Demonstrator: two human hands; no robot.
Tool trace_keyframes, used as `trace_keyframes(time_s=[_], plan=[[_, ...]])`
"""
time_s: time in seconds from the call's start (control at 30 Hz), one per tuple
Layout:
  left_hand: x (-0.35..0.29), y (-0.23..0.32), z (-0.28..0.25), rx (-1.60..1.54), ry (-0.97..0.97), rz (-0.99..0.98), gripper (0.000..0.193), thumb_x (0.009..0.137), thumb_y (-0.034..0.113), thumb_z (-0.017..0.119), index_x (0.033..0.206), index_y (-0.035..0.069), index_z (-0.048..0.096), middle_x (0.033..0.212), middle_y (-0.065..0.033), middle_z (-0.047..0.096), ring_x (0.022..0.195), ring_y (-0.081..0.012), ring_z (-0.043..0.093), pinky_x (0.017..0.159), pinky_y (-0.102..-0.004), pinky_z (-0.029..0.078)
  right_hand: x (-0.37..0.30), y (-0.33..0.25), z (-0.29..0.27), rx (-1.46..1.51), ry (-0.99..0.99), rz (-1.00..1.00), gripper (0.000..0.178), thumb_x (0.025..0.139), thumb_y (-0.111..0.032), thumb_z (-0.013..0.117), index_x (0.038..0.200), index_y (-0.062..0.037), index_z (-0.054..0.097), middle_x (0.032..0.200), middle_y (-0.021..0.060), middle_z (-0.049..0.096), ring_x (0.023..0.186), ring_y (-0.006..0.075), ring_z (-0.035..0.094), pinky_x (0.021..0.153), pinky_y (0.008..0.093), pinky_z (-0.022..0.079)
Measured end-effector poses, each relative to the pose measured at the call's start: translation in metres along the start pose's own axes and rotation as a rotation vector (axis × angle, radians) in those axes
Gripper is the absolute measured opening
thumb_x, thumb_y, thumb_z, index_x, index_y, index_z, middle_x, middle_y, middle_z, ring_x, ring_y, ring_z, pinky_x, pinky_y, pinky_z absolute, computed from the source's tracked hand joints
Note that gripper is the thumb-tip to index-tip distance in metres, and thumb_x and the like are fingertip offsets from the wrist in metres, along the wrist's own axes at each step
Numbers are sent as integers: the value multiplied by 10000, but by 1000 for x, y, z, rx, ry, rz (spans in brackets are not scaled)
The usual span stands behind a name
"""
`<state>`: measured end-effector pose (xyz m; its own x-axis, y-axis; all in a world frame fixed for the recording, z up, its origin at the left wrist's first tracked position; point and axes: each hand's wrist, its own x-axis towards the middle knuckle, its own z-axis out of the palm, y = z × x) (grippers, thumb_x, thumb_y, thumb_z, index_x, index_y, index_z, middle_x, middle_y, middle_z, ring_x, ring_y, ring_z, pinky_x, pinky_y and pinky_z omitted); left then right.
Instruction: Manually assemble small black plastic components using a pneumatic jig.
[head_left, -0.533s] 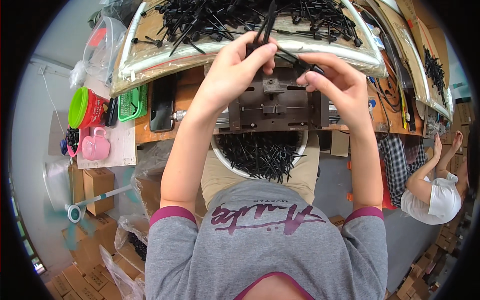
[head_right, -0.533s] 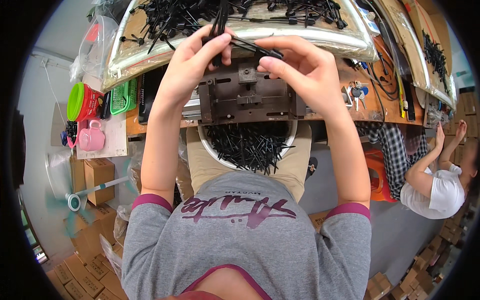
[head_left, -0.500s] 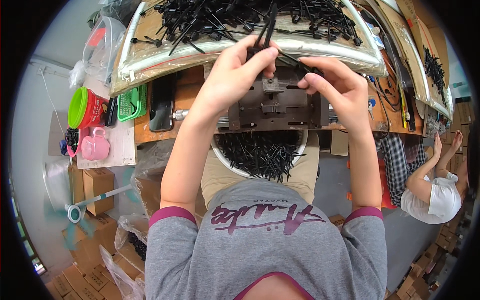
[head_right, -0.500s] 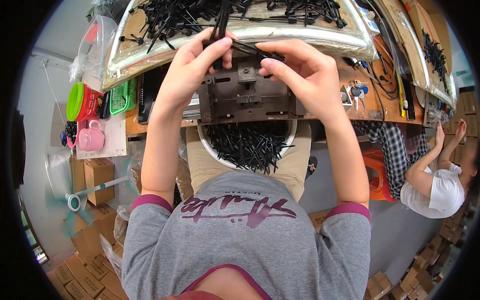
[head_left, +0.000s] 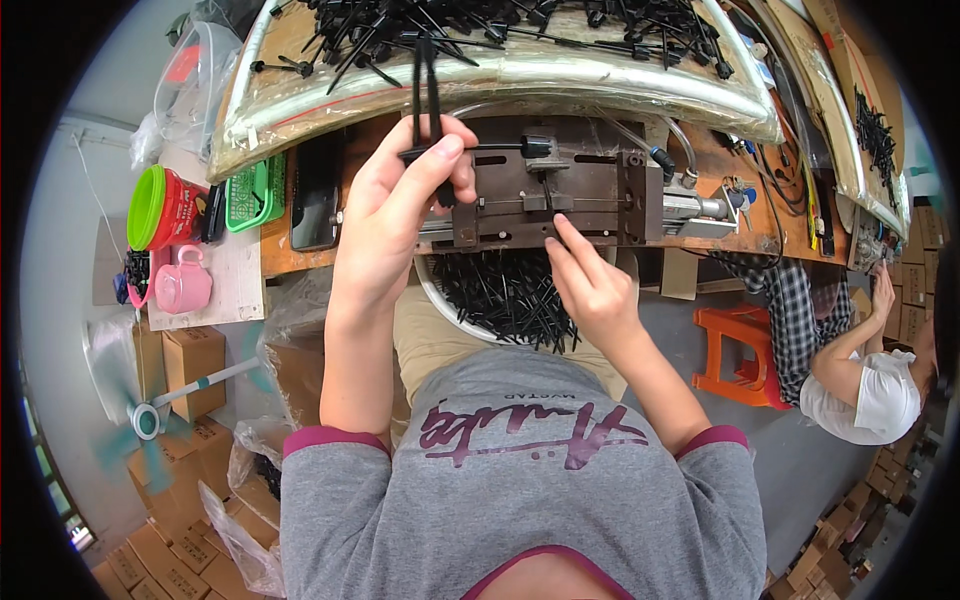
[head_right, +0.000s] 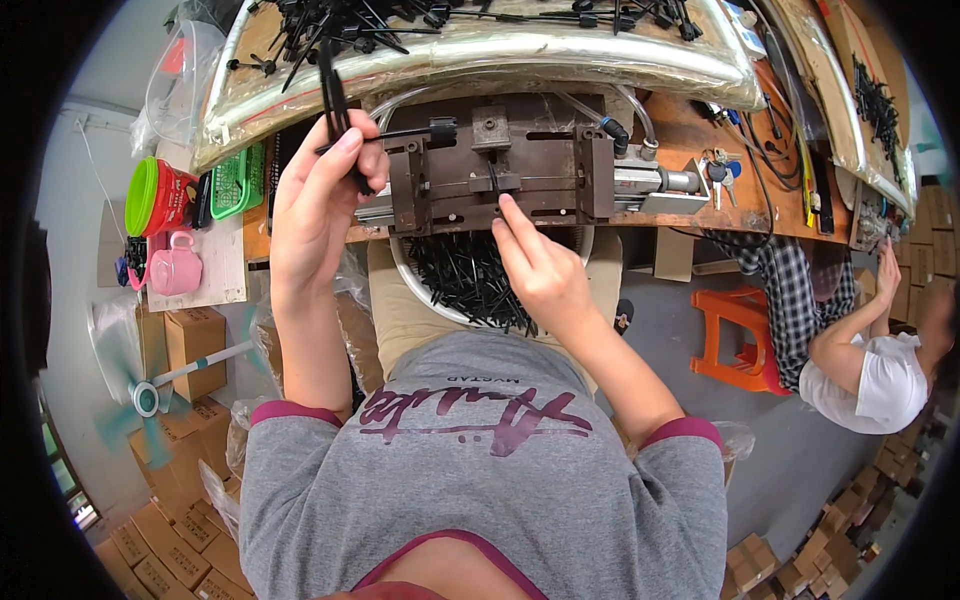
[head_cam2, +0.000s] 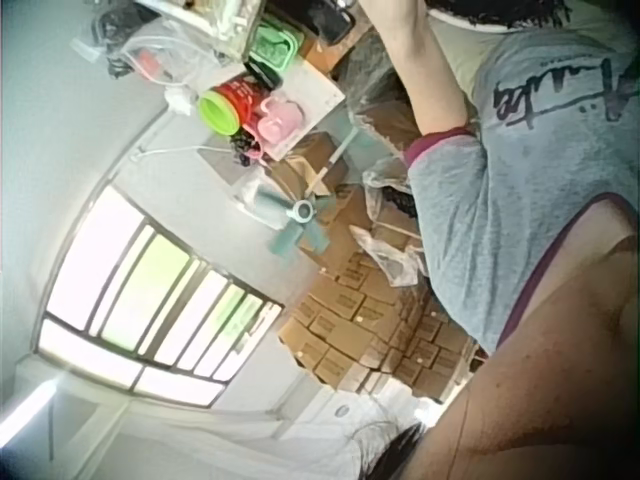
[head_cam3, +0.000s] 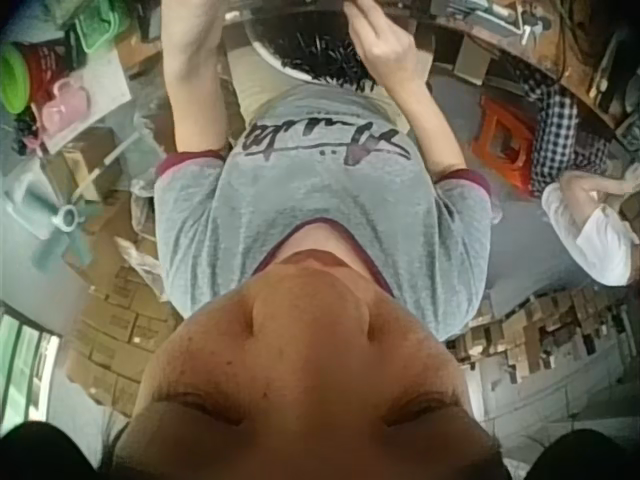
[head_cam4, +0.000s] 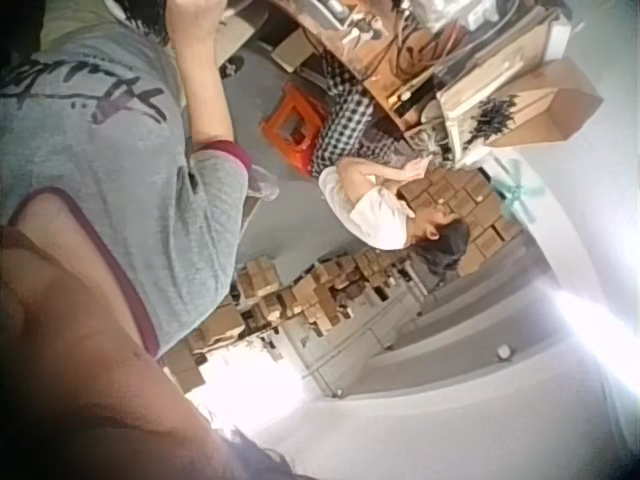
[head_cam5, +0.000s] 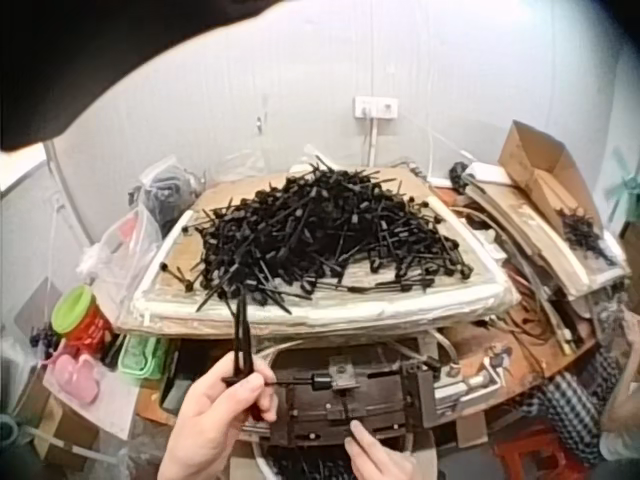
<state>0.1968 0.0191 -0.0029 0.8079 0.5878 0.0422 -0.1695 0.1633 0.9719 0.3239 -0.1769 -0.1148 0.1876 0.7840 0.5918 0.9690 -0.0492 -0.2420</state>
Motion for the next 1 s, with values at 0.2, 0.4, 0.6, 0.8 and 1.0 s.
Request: trace_keyframes(time_s=[0.2,0.4,0.6,0.8,1.0], plan=[[-15,4,2,-4,14,-26,207,1022,239,561,1107,55,601,828,19,543,773,-91,529,668,-232,365,12,-10,7,-84,-62,-9,336,724,-13,659,1041,96,674,1299,229,614,751,171,690,655,277,576],[-21,2,1,-34,7,-50,201,1026,220,535,1096,36,576,815,6,501,764,-111,503,663,-248,353,35,-11,-7,-236,-206,-100,362,679,-76,649,991,106,675,1088,132,618,708,114,620,634,261,554],[-25,-6,-9,-104,-61,-100,200,1013,234,588,1091,51,595,817,10,563,767,-88,545,695,-225,406,38,-7,-16,-151,-263,-43,351,741,-63,698,1072,52,692,1079,123,620,674,123,632,620,268,554],[-35,-22,0,-4,-264,-273,176,991,158,599,1112,32,569,911,-18,568,790,-110,557,718,-269,440,47,-12,-59,1325,-145,501,430,775,109,780,1189,55,682,1108,130,658,965,215,723,795,291,635],[-34,-23,0,-17,-148,-308,355,1035,216,518,1324,10,519,903,-8,533,823,-114,558,726,-252,419,24,7,-59,1217,-66,443,265,738,34,842,981,15,738,1067,117,666,934,206,722,709,271,621]])
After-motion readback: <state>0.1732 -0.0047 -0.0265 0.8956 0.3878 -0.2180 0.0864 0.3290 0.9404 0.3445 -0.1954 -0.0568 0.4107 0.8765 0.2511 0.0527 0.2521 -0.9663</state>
